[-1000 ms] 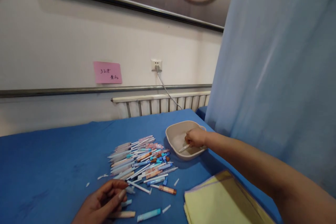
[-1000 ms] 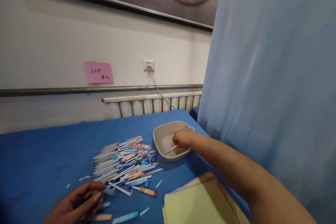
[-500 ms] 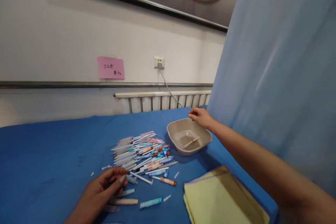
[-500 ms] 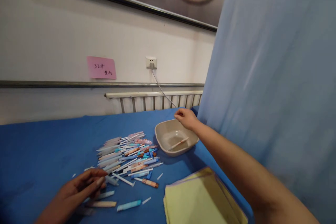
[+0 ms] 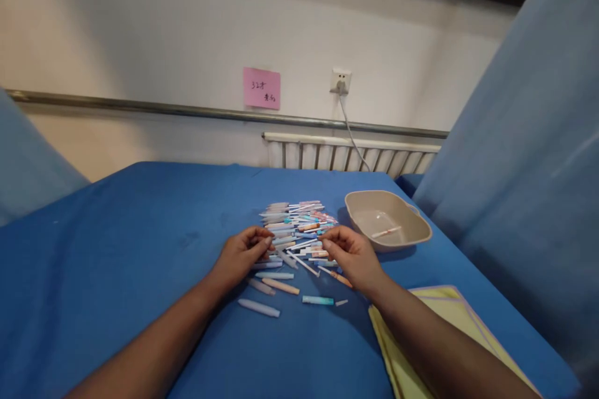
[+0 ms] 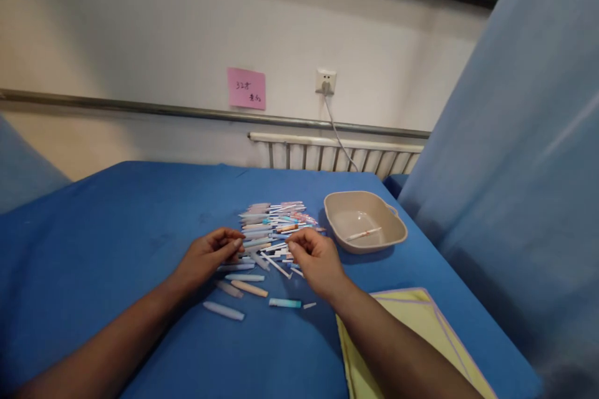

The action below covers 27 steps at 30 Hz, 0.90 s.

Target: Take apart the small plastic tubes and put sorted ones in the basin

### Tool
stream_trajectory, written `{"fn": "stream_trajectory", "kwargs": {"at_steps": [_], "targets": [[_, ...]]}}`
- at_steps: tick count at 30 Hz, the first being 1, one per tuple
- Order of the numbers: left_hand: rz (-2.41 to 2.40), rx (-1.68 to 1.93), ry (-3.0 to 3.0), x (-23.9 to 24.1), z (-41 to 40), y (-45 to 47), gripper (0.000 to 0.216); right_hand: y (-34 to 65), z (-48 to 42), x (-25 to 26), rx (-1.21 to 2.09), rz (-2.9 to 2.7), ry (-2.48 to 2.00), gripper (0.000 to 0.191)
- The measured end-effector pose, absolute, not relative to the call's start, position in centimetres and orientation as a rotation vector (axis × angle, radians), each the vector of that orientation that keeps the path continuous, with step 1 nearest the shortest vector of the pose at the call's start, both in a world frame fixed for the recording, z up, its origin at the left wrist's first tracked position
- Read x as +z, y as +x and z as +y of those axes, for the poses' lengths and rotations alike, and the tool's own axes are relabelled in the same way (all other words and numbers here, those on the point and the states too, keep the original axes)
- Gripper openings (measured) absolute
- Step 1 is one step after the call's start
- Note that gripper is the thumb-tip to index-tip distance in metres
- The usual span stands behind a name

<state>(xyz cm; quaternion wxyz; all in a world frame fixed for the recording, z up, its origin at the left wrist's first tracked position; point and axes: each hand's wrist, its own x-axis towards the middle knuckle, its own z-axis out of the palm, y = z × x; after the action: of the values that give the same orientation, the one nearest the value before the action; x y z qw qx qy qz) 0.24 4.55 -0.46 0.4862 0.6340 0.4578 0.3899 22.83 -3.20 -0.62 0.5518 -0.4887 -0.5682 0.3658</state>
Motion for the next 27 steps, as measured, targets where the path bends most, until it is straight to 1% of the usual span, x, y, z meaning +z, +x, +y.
{"fn": "stream_trajectory", "kwargs": {"at_steps": [4, 8, 11, 16, 18, 22, 24, 27], "targets": [[1.106, 0.954, 1.629, -0.5, 4.6, -0.1, 0.035, 23.2, -3.4, -3.9, 0.692, -1.7, -1.255, 0.011], [1.105, 0.89, 1.727, 0.2, 4.3, -0.4, 0.029, 23.8, -3.7, -4.0, 0.709, -1.853, -1.228, 0.011], [1.073, 0.696, 1.898, 1.3, 3.9, -1.0, 0.023, 24.7, -3.8, -3.3, 0.757, -1.858, -1.227, 0.012], [0.92, 0.078, 2.077, 3.2, 2.8, -2.2, 0.016, 27.2, -3.4, -2.3, 0.779, -1.713, -1.328, 0.015], [0.944, -0.083, 2.149, 3.4, 2.2, -2.2, 0.013, 27.7, -3.3, -2.3, 0.826, -1.703, -1.364, 0.015], [1.017, -0.21, 2.388, 3.1, 1.3, -1.5, 0.023, 27.0, -3.4, -2.9, 0.851, -1.823, -1.341, 0.012], [1.007, -0.229, 2.476, 2.8, 1.0, -1.1, 0.022, 26.2, -3.6, -3.4, 0.75, -1.919, -1.32, 0.009], [0.976, -0.248, 2.534, 2.7, 0.6, -0.8, 0.016, 25.1, -3.7, -4.0, 0.552, -2.044, -1.321, 0.008]]}}
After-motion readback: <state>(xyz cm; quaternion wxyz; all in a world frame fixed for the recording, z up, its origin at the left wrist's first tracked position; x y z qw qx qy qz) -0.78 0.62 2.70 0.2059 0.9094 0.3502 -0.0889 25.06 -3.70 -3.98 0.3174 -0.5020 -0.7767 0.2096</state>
